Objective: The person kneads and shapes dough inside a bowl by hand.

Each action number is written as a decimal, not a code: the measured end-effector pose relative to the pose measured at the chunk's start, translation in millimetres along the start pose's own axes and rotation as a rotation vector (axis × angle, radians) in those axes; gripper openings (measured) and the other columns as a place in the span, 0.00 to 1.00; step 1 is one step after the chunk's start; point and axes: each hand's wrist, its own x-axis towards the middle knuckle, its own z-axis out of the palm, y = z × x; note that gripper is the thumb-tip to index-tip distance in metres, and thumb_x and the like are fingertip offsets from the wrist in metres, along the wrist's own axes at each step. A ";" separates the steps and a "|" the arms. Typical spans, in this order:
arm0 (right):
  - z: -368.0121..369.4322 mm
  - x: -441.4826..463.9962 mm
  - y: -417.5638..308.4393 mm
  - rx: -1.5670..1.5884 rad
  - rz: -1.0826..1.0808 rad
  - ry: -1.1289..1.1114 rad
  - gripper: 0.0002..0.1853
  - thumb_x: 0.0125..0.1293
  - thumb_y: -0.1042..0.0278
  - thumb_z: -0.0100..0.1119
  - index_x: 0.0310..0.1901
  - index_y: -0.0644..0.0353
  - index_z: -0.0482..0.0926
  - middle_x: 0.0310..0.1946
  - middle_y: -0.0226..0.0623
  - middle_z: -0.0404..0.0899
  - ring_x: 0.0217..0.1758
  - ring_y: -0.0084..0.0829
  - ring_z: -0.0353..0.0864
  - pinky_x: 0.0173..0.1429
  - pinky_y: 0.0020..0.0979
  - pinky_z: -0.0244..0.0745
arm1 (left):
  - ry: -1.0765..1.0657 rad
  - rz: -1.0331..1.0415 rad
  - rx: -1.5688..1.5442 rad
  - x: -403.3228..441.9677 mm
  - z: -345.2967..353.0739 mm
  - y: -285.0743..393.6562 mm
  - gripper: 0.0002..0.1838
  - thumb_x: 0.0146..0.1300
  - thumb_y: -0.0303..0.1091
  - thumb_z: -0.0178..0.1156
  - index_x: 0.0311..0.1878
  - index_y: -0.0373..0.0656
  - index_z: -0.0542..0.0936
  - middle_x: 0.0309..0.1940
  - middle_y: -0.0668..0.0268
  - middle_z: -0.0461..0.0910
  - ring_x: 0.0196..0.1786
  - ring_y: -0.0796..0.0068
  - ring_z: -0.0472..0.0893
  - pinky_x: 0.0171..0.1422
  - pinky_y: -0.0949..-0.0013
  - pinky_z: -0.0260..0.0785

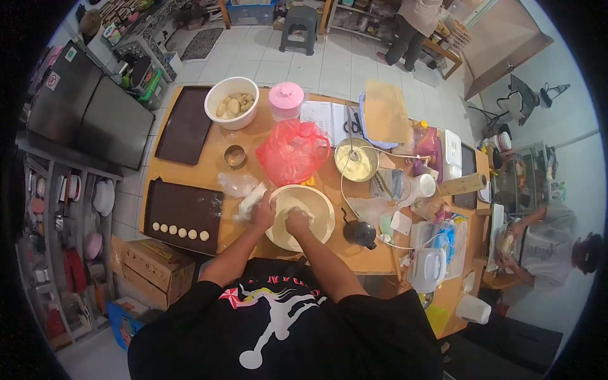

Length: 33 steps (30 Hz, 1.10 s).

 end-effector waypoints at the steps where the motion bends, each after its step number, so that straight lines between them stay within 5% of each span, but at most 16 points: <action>1: 0.0 3.5 -0.9 0.017 0.029 0.047 0.13 0.61 0.64 0.54 0.37 0.67 0.79 0.34 0.56 0.81 0.40 0.52 0.83 0.49 0.47 0.77 | -0.024 -0.018 0.010 0.5 -1.8 1.3 0.20 0.70 0.43 0.48 0.62 0.47 0.69 0.38 0.45 0.81 0.42 0.40 0.80 0.47 0.43 0.71; 4: -6.6 16.3 3.6 0.254 0.175 0.075 0.12 0.64 0.64 0.53 0.35 0.67 0.78 0.30 0.52 0.81 0.38 0.51 0.84 0.49 0.47 0.78 | -0.026 -0.021 0.013 1.1 -1.4 0.6 0.20 0.70 0.43 0.47 0.61 0.47 0.69 0.38 0.44 0.81 0.44 0.40 0.80 0.47 0.44 0.71; 7: -7.3 35.0 24.5 1.239 0.505 -0.373 0.13 0.68 0.63 0.50 0.44 0.65 0.74 0.39 0.44 0.81 0.46 0.48 0.82 0.49 0.46 0.79 | -0.032 -0.026 0.034 2.7 2.2 -2.8 0.20 0.71 0.43 0.48 0.61 0.46 0.70 0.38 0.44 0.81 0.44 0.41 0.80 0.48 0.44 0.71; 10: -13.7 22.0 28.7 1.989 0.549 -0.448 0.13 0.70 0.63 0.47 0.38 0.64 0.77 0.32 0.38 0.80 0.40 0.44 0.83 0.48 0.45 0.80 | 0.000 -0.008 -0.036 0.4 -0.1 -1.6 0.19 0.70 0.43 0.49 0.59 0.45 0.70 0.37 0.44 0.81 0.43 0.41 0.80 0.47 0.44 0.70; 16: -98.2 -22.7 18.5 1.046 0.333 -0.411 0.16 0.71 0.61 0.50 0.47 0.67 0.77 0.42 0.46 0.81 0.49 0.46 0.81 0.54 0.43 0.78 | 0.022 0.012 -0.059 -0.5 0.0 -1.9 0.19 0.69 0.41 0.51 0.59 0.45 0.71 0.36 0.44 0.81 0.42 0.41 0.80 0.46 0.44 0.70; 19: -98.7 -15.1 35.1 0.414 0.220 -0.068 0.16 0.70 0.62 0.50 0.50 0.64 0.76 0.45 0.52 0.80 0.52 0.48 0.79 0.56 0.45 0.74 | 0.031 0.030 -0.059 0.2 1.7 -4.1 0.19 0.69 0.42 0.51 0.59 0.45 0.71 0.37 0.44 0.81 0.42 0.41 0.80 0.47 0.44 0.70; 22: -78.9 1.6 38.9 0.322 -0.023 0.146 0.16 0.69 0.62 0.50 0.51 0.62 0.76 0.45 0.55 0.78 0.50 0.52 0.78 0.57 0.46 0.70 | 0.043 0.029 -0.064 1.9 5.5 -7.6 0.19 0.69 0.43 0.51 0.59 0.45 0.71 0.37 0.45 0.81 0.43 0.41 0.80 0.47 0.44 0.70; 25: -67.5 15.4 29.7 0.281 -0.117 -0.021 0.14 0.68 0.63 0.49 0.49 0.62 0.77 0.44 0.55 0.78 0.48 0.54 0.78 0.58 0.49 0.69 | 0.024 -0.003 -0.023 2.0 5.6 -6.1 0.20 0.69 0.44 0.51 0.60 0.46 0.71 0.38 0.46 0.81 0.43 0.42 0.80 0.47 0.44 0.70; 28: -67.1 0.0 17.8 0.197 -0.293 0.095 0.12 0.66 0.63 0.52 0.44 0.61 0.76 0.42 0.56 0.78 0.47 0.54 0.78 0.55 0.49 0.71 | 0.019 0.004 -0.073 1.8 4.8 -7.1 0.20 0.69 0.44 0.51 0.61 0.47 0.70 0.38 0.47 0.82 0.44 0.43 0.80 0.47 0.45 0.70; 33: -95.8 -50.5 7.0 0.104 -0.295 -0.064 0.11 0.62 0.62 0.56 0.42 0.60 0.77 0.36 0.54 0.80 0.43 0.54 0.80 0.50 0.49 0.73 | 0.014 -0.006 -0.067 1.5 4.7 -7.3 0.21 0.69 0.45 0.51 0.62 0.49 0.70 0.40 0.48 0.82 0.44 0.43 0.80 0.48 0.45 0.70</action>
